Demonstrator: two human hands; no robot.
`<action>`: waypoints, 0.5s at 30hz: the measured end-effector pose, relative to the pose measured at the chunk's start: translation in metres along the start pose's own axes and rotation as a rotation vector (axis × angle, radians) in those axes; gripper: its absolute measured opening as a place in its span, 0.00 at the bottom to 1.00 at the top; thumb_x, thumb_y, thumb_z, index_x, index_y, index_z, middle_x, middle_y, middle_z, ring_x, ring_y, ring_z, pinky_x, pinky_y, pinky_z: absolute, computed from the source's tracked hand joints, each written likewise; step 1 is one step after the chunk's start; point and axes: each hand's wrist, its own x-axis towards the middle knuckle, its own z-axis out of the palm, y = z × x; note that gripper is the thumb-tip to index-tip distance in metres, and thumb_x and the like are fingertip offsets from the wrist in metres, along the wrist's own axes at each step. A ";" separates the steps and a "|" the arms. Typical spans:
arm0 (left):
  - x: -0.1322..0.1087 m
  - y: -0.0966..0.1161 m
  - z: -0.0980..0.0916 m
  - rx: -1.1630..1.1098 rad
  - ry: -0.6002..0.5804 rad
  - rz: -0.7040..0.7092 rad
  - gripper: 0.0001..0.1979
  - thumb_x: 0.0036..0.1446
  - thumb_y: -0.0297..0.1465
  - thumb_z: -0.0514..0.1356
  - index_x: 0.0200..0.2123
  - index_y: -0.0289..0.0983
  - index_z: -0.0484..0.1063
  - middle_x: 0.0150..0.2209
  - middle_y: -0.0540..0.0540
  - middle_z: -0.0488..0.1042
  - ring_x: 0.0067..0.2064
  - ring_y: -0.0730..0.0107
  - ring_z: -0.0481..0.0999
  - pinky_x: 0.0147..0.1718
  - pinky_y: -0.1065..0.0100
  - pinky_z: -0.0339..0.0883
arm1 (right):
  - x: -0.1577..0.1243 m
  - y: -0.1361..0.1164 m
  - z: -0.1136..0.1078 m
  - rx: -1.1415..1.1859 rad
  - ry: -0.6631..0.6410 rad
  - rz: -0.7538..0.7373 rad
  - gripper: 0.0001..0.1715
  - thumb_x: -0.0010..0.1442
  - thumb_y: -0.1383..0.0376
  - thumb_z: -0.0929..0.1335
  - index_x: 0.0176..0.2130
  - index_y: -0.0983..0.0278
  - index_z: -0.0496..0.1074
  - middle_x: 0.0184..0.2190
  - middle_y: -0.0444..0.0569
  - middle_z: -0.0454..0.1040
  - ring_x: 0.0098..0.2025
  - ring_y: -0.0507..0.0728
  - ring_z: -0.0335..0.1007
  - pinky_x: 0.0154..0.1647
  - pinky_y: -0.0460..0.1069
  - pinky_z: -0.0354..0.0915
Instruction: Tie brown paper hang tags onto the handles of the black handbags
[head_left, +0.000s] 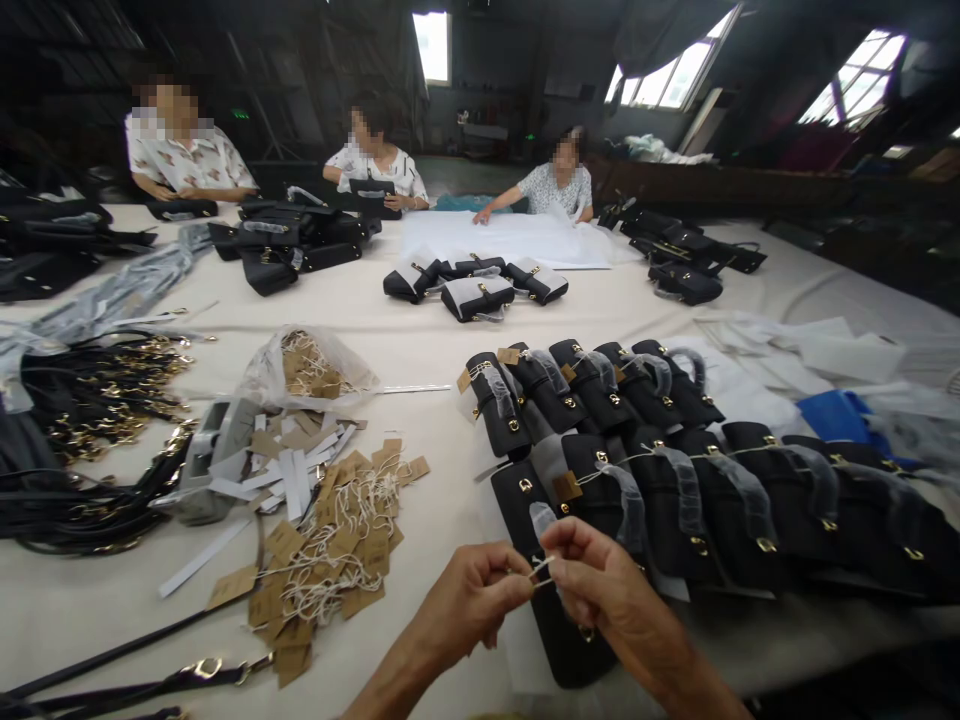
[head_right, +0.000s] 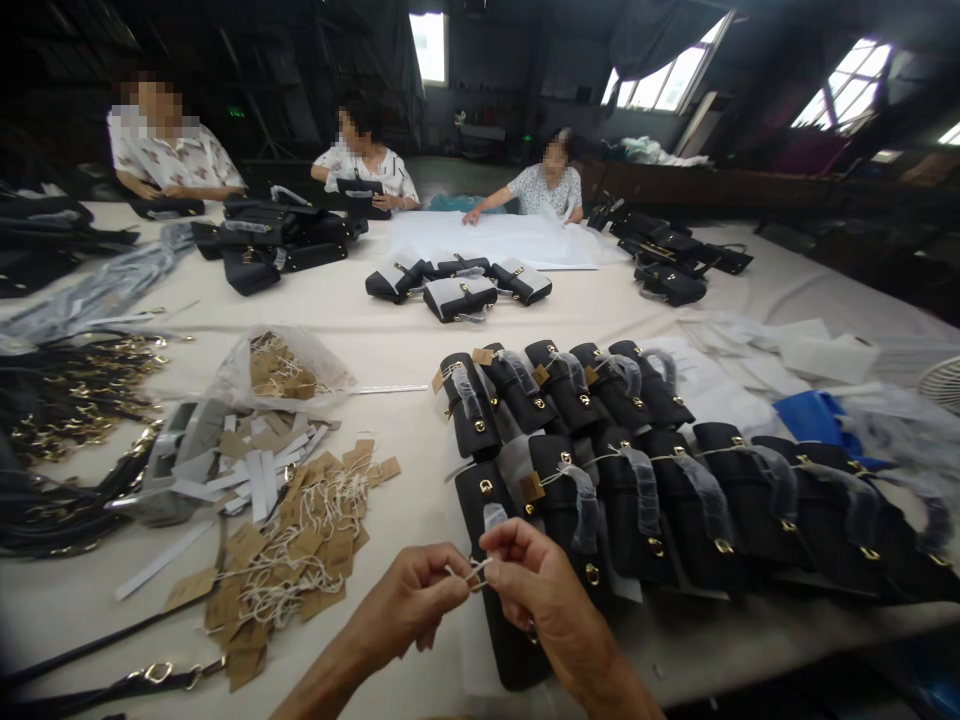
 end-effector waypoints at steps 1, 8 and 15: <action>0.001 0.000 0.000 -0.001 0.026 -0.001 0.18 0.54 0.46 0.62 0.32 0.35 0.72 0.13 0.59 0.62 0.12 0.81 0.59 0.10 0.80 0.49 | 0.002 0.000 0.000 -0.045 -0.005 0.003 0.23 0.48 0.54 0.78 0.38 0.63 0.71 0.23 0.36 0.62 0.18 0.43 0.47 0.18 0.43 0.44; 0.018 -0.010 -0.015 0.222 0.332 -0.030 0.14 0.57 0.41 0.56 0.28 0.37 0.70 0.13 0.59 0.58 0.13 0.79 0.58 0.13 0.78 0.48 | 0.023 -0.006 -0.032 -0.572 0.273 -0.219 0.17 0.55 0.54 0.72 0.41 0.61 0.75 0.34 0.48 0.75 0.33 0.56 0.70 0.35 0.51 0.66; 0.048 -0.002 0.003 0.345 0.293 -0.042 0.07 0.51 0.32 0.57 0.24 0.38 0.70 0.18 0.53 0.67 0.17 0.75 0.63 0.16 0.74 0.48 | 0.045 0.004 -0.049 -0.772 0.008 -0.138 0.07 0.56 0.63 0.70 0.35 0.62 0.78 0.29 0.45 0.76 0.34 0.59 0.73 0.35 0.51 0.66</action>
